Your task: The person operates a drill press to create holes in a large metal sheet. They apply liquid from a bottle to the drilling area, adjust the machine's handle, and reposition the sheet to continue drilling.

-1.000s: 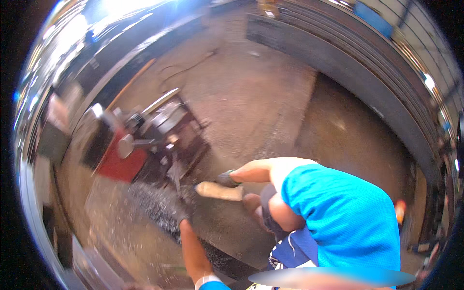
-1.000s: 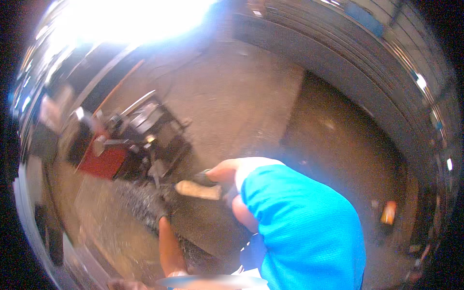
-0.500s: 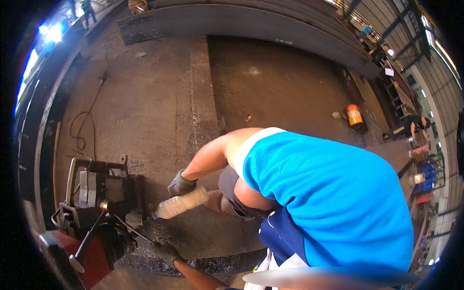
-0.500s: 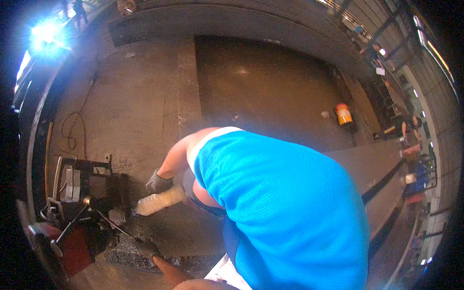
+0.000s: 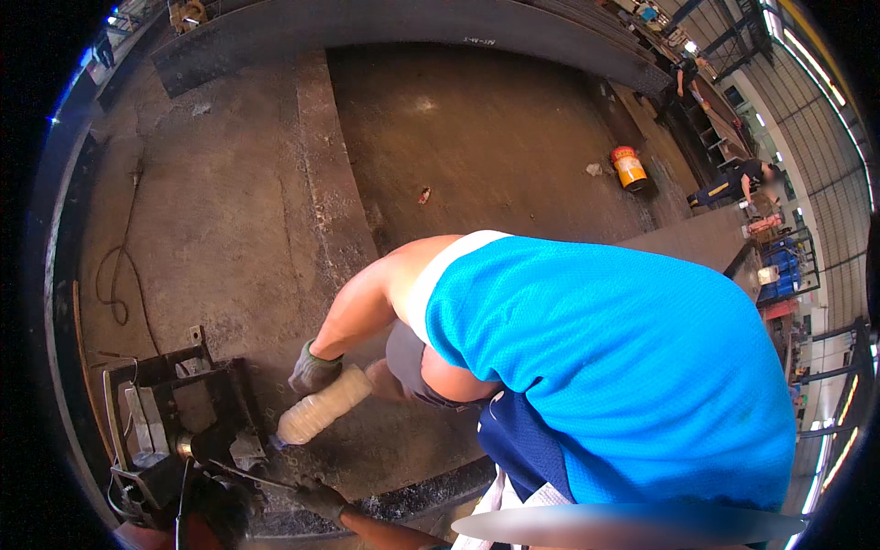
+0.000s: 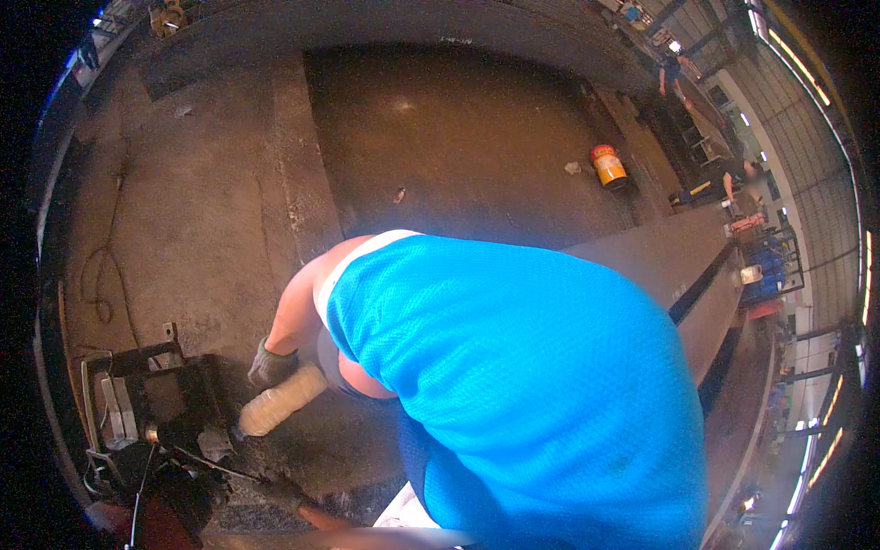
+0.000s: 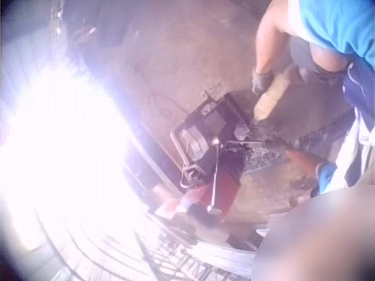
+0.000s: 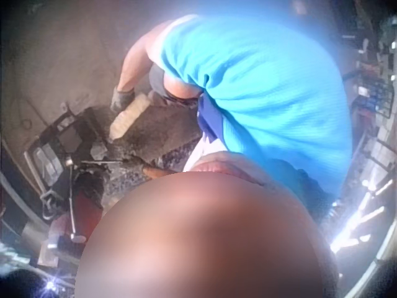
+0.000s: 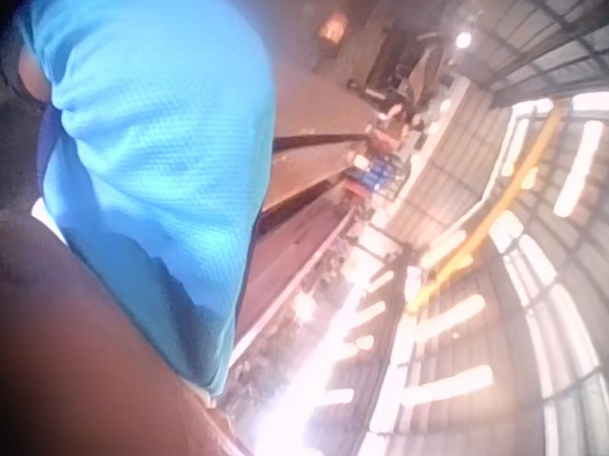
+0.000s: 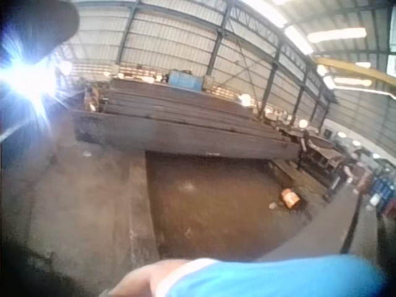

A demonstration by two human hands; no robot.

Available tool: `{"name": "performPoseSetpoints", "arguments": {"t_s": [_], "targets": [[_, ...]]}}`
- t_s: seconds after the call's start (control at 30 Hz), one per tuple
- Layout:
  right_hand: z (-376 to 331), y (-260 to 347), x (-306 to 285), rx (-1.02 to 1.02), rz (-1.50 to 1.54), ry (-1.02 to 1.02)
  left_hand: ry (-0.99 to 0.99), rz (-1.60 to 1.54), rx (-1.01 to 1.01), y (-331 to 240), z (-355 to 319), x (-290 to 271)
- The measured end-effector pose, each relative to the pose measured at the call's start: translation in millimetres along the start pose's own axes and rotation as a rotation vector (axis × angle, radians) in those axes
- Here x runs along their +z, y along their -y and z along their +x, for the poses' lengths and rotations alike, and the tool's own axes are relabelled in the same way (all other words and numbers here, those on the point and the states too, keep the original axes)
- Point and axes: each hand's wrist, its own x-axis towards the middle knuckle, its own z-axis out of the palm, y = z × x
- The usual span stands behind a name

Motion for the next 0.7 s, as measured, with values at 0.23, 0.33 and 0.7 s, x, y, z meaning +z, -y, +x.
{"name": "performPoseSetpoints", "arguments": {"t_s": [0.23, 0.33, 0.7], "targets": [[-8.7, 19.5, -6.6, 0.048, -0.057, 0.062, -0.029, -0.260, 0.181, 25.8, 11.1, 25.0], [-0.2, 13.3, -6.1, 0.048, -0.247, 0.077, 0.062, -0.434, 0.141, 31.9, 13.9, 31.2], [80.5, -5.2, 3.3, 0.133, -0.313, 0.000, -0.127, -0.152, 0.179, -11.6, 10.0, 13.3]]}}
